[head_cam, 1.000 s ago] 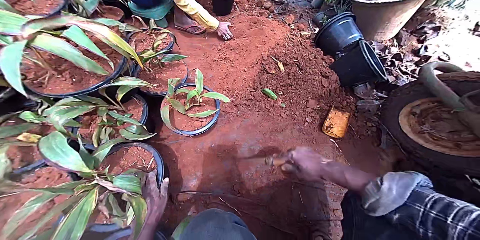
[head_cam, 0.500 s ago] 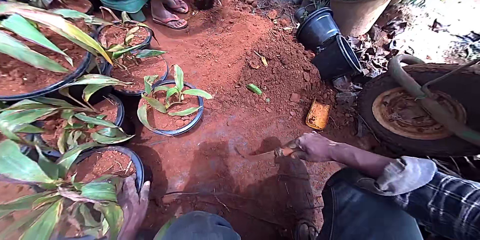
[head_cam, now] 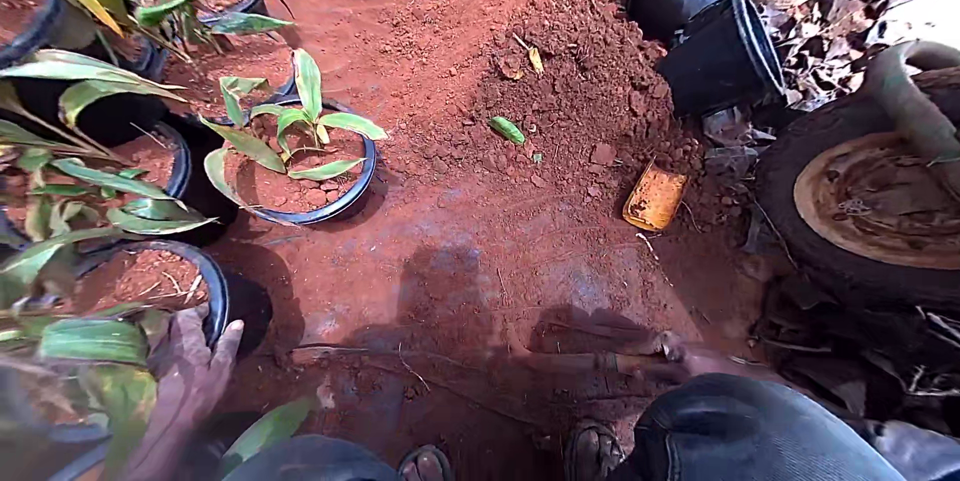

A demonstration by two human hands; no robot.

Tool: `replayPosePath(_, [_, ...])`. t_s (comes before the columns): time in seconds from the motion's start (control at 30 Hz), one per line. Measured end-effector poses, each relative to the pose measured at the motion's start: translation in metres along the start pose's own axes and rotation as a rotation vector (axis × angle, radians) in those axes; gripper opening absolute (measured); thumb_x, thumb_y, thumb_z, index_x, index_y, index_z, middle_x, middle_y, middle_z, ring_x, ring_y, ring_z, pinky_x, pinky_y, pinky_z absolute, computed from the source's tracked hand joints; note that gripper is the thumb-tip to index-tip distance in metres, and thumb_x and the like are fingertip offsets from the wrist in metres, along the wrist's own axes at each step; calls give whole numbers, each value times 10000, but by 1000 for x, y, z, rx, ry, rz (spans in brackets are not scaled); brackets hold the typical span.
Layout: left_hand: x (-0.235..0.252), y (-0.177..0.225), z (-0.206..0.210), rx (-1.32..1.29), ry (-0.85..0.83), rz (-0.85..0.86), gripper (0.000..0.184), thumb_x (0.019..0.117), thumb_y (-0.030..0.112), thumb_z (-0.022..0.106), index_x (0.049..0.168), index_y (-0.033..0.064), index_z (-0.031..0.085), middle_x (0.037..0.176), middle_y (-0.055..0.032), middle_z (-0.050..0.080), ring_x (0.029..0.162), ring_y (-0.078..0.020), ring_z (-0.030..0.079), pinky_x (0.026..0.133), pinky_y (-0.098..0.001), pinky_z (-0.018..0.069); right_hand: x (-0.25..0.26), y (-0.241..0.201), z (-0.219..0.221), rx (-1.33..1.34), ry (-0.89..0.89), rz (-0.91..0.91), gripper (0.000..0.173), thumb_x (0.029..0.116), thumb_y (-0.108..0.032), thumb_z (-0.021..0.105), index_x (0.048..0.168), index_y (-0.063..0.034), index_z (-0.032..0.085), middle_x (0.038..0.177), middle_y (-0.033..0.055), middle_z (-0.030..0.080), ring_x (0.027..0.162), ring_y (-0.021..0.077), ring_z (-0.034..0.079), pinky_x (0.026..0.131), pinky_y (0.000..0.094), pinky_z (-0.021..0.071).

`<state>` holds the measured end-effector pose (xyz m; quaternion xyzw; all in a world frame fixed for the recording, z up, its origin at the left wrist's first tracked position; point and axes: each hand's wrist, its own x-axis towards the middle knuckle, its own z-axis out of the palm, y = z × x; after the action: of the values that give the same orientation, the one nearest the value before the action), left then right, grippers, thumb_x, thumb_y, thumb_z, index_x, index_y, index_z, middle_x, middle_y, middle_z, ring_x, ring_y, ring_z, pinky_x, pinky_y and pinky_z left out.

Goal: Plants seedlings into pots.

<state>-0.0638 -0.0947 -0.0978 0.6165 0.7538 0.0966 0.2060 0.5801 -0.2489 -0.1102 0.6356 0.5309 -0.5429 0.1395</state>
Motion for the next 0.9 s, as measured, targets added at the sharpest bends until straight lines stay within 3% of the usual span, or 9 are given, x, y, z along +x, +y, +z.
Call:
replayPosePath(0.07, [1,1,-1,22,4,-3,504,1028,186,556,1410,-123,444,1388,-409,470,1318,-568,458,1095,-692,339,24,-18,29,98,-37,-115,358,988,-308,682,1315,-166,714,1210,119,734,1120,268,688,1022,517,509])
replayPosePath(0.13, [-1,3,-1,25,1,-19,511,1033,193,536,1427,-116,434,1415,-404,453,1339,-557,448,1103,-686,333,49,-35,55,150,-56,-263,441,1012,-370,622,1379,-131,668,1248,168,717,1149,312,682,1034,564,493])
replayPosePath(0.23, [-1,5,-1,30,3,-45,514,1040,196,527,1445,-103,423,1446,-393,437,1371,-540,424,1123,-664,325,62,-32,61,141,-61,-320,462,1026,-427,575,1376,-142,670,1248,153,719,1160,302,677,1039,560,485])
replayPosePath(0.4, [1,8,-1,39,7,-51,503,1045,175,541,1442,-110,418,1448,-394,434,1374,-534,426,1132,-648,327,35,-5,32,30,-60,-267,410,1035,-405,591,1382,-203,673,1225,108,733,1126,274,684,1027,526,491])
replayPosePath(0.53, [-1,13,0,53,22,-56,489,1044,152,550,1435,-114,425,1447,-393,440,1370,-530,437,1132,-646,327,64,-77,38,-142,-74,-321,429,1047,-405,552,1354,-128,667,1157,208,723,1085,400,684,961,616,498])
replayPosePath(0.6, [1,9,1,61,22,-43,484,1040,156,546,1427,-112,434,1429,-389,456,1354,-526,452,1124,-647,336,84,-96,43,-176,-86,-312,454,1053,-438,532,1370,-138,656,1232,204,705,1169,401,657,1018,617,477])
replayPosePath(0.7, [0,9,-1,82,16,-46,475,1043,165,552,1417,-110,448,1419,-385,471,1354,-517,459,1133,-637,335,88,-85,49,-88,-114,-341,446,1061,-422,527,1418,-177,633,1251,176,710,1178,356,664,1039,579,475])
replayPosePath(0.8, [0,10,0,98,10,-44,485,1044,185,550,1422,-102,446,1423,-383,469,1357,-523,454,1133,-638,331,67,-47,48,-22,-111,-317,472,1056,-423,537,1458,-187,606,1269,182,708,1181,365,672,1043,600,477])
replayPosePath(0.9, [2,2,3,88,22,-23,493,1040,184,542,1418,-114,439,1413,-403,460,1347,-544,450,1119,-659,332,28,-21,43,-128,37,-159,460,1046,-434,555,1472,-265,596,1305,140,707,1189,365,673,1054,599,477])
